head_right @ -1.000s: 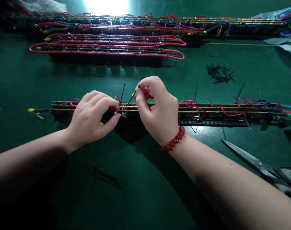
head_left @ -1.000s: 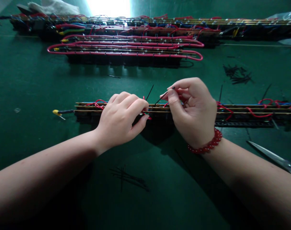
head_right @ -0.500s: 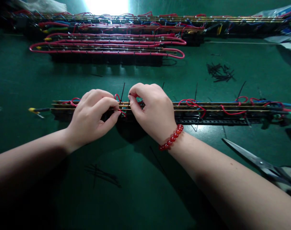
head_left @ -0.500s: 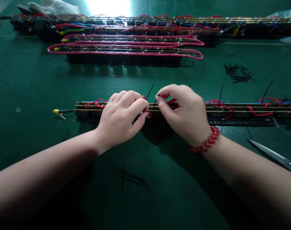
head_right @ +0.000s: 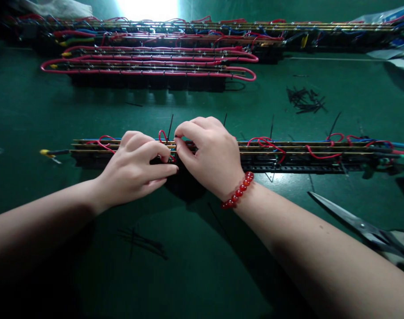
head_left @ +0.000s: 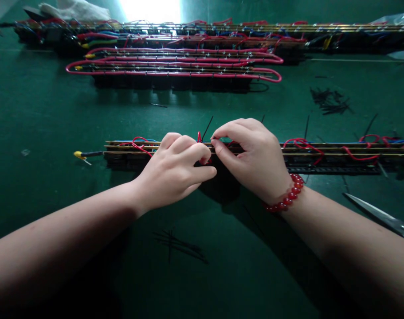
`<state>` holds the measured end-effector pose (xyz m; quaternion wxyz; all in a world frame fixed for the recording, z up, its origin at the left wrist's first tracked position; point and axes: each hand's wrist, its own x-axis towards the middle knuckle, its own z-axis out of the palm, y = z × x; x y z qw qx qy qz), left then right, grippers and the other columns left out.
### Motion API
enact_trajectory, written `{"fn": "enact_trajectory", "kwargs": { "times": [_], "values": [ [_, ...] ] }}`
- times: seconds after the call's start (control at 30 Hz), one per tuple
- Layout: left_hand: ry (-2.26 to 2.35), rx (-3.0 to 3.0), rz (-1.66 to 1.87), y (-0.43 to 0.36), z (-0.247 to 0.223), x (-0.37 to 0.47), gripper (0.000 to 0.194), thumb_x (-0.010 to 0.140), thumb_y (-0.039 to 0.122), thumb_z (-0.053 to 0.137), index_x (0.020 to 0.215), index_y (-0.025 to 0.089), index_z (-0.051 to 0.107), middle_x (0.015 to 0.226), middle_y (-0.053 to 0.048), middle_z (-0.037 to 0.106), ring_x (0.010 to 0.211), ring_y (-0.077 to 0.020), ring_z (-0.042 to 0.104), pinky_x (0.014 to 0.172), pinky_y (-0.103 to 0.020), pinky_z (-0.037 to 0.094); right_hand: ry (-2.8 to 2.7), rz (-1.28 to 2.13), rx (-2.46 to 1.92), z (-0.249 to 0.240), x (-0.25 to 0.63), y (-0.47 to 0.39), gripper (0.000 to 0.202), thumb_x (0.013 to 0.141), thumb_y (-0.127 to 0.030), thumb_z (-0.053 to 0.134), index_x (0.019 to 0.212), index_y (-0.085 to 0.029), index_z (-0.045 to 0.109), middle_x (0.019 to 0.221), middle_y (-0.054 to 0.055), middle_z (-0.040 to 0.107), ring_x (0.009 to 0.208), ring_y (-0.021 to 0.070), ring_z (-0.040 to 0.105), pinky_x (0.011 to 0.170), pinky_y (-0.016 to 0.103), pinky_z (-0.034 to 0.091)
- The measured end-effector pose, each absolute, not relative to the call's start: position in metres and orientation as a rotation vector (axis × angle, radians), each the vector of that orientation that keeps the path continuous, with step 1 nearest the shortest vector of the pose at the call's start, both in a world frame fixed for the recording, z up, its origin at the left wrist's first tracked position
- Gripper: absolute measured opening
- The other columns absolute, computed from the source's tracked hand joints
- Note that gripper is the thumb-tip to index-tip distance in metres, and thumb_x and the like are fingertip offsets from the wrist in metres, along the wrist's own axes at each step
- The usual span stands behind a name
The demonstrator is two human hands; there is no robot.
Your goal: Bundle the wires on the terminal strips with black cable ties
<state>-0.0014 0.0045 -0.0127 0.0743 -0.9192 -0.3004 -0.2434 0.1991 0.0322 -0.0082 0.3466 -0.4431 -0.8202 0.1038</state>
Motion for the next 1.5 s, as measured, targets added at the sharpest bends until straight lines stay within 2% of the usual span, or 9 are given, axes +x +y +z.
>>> {"fn": "enact_trajectory", "kwargs": {
  "times": [0.33,0.6,0.8,1.07,1.23,1.5],
  "values": [
    [-0.935,-2.754,-0.786,0.005,-0.014,-0.002,0.014,0.096,0.022,0.06,0.088,0.026,0.071,0.094,-0.003,0.066,0.093,-0.0219,0.055,0.086,-0.041,0.04,-2.159,0.234,-1.104,-0.008,0.199,0.031,0.012,0.091,-0.021,0.058,0.085,-0.021,0.068,0.087,0.006,0.074,0.087,0.0234,0.065,0.079,0.039,0.049],
    [-0.998,-2.794,-0.96,0.006,-0.012,-0.002,0.011,0.093,0.018,0.063,0.095,0.026,0.07,0.106,0.001,0.074,0.101,-0.019,0.061,0.091,-0.038,0.043,-2.13,0.277,-0.963,-0.008,0.201,0.03,0.01,0.088,-0.02,0.062,0.083,-0.023,0.07,0.085,0.002,0.075,0.084,0.0203,0.067,0.079,0.036,0.052],
    [-1.104,-2.783,-1.016,0.005,-0.008,0.001,0.011,0.093,0.016,0.062,0.091,0.024,0.069,0.095,0.003,0.077,0.091,-0.0177,0.064,0.086,-0.037,0.043,-2.111,0.35,-0.948,-0.007,0.202,0.028,0.01,0.086,-0.018,0.063,0.082,-0.023,0.071,0.082,0.001,0.076,0.082,0.0197,0.068,0.077,0.035,0.054],
    [-1.396,-2.753,-1.134,0.002,-0.004,0.003,0.01,0.088,0.017,0.065,0.095,0.021,0.061,0.084,0.002,0.07,0.078,-0.0144,0.061,0.078,-0.032,0.047,-2.129,0.416,-0.926,-0.006,0.204,0.027,0.011,0.083,-0.016,0.063,0.083,-0.024,0.071,0.085,0.002,0.077,0.084,0.0208,0.07,0.079,0.038,0.055],
    [-1.455,-2.763,-1.145,0.003,-0.004,0.004,0.01,0.087,0.018,0.065,0.088,0.02,0.056,0.083,0.002,0.067,0.076,-0.0137,0.058,0.074,-0.031,0.046,-2.172,0.395,-0.894,-0.006,0.204,0.029,0.01,0.083,-0.017,0.063,0.08,-0.024,0.069,0.085,0.003,0.078,0.082,0.0209,0.069,0.079,0.039,0.054],
    [-1.48,-2.751,-1.12,0.002,-0.003,0.004,0.009,0.086,0.017,0.065,0.088,0.02,0.057,0.084,0.002,0.066,0.076,-0.0139,0.057,0.074,-0.031,0.045,-2.231,0.292,-0.83,-0.008,0.204,0.031,0.013,0.086,-0.018,0.06,0.076,-0.023,0.067,0.087,0.004,0.078,0.081,0.0205,0.068,0.079,0.038,0.052]
  ]
}}
